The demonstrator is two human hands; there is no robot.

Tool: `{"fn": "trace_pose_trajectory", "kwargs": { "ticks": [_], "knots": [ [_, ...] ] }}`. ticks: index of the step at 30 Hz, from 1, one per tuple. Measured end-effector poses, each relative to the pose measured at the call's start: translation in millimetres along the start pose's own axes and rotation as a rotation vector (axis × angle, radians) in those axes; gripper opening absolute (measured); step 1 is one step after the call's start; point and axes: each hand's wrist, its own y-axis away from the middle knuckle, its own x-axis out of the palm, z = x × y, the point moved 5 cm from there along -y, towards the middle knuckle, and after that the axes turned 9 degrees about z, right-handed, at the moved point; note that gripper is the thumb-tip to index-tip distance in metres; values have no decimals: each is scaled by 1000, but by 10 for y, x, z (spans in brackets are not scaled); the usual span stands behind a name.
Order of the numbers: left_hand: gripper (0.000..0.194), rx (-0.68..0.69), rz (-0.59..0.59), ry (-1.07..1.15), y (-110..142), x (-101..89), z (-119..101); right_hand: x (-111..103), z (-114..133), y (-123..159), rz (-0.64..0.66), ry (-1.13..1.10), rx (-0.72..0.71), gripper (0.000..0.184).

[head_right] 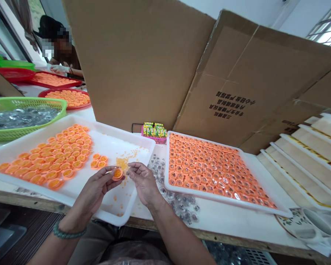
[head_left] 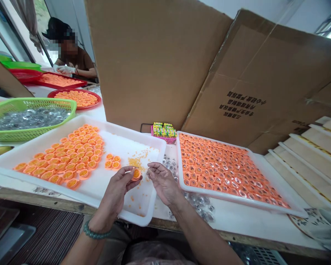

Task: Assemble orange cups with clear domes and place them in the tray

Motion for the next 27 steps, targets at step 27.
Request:
{"fn": "trace_pose_trajectory", "kwargs": {
  "ticks": [27],
  "knots": [
    [32,109,96,-131,50,68,-21,101,-128,-175,-122,349,93,10]
  ]
}}
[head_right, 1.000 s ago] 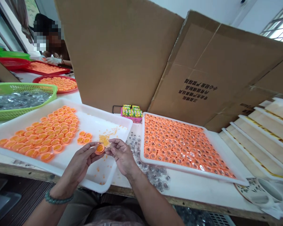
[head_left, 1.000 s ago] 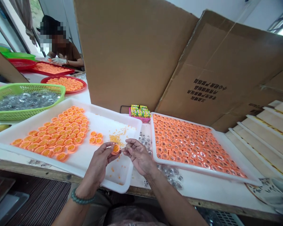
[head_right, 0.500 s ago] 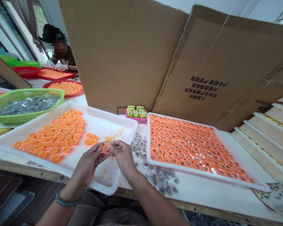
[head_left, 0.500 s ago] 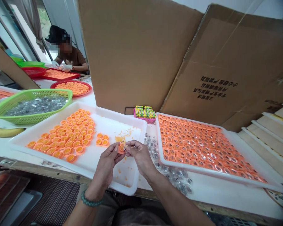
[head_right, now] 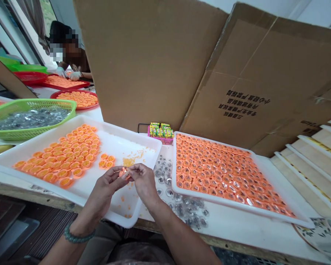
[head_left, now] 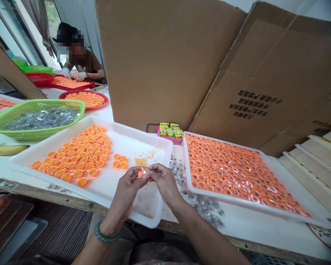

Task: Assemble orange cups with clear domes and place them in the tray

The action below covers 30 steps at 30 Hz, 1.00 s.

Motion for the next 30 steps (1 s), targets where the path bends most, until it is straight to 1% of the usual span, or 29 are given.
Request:
{"fn": "trace_pose_trajectory", "kwargs": {
  "ticks": [2,6,9,12,13,15,17,20,23,25,26,27,28,29,30],
  "knots": [
    [33,17,-10,-8,4,-8,1,25,-1,13,3,3,-8,7],
    [31,39,-35,-1,-9,-39,11,55,-14,35,41,33,-32,7],
    [31,47,-34,-13,-7,-42,-4,15,-6,36,52,100,-37,12],
    [44,35,-21,-12,23,-22,-37,-51,67,40,70,269,-27,27],
    [51,21,-14,-9,34,-11,-47,-59,100,46,105,325,-20,28],
    [62,-24,-6,-20,49,18,-60,-62,164,71,188,405,-11,24],
    [69,-81,-9,-48,54,53,-61,-78,219,113,215,445,-14,22],
    [75,-129,-23,-108,56,114,-51,-127,260,195,172,419,-21,25],
    [76,-154,-28,-208,56,142,-21,-215,271,228,145,277,-34,27],
    [74,-174,-24,-270,49,118,10,-389,300,155,83,195,-53,28],
    [74,-182,-23,-289,41,93,25,-545,324,82,1,190,-60,28],
    [73,-188,-23,-298,33,64,39,-745,355,-8,-111,205,-62,29],
    [74,-193,-25,-299,23,33,52,-986,393,-107,-249,235,-62,29],
    [75,-200,-28,-298,13,3,66,-1258,440,-202,-418,302,-50,27],
    [76,-207,-32,-296,5,-23,78,-1515,488,-308,-526,339,-47,25]
  ]
}}
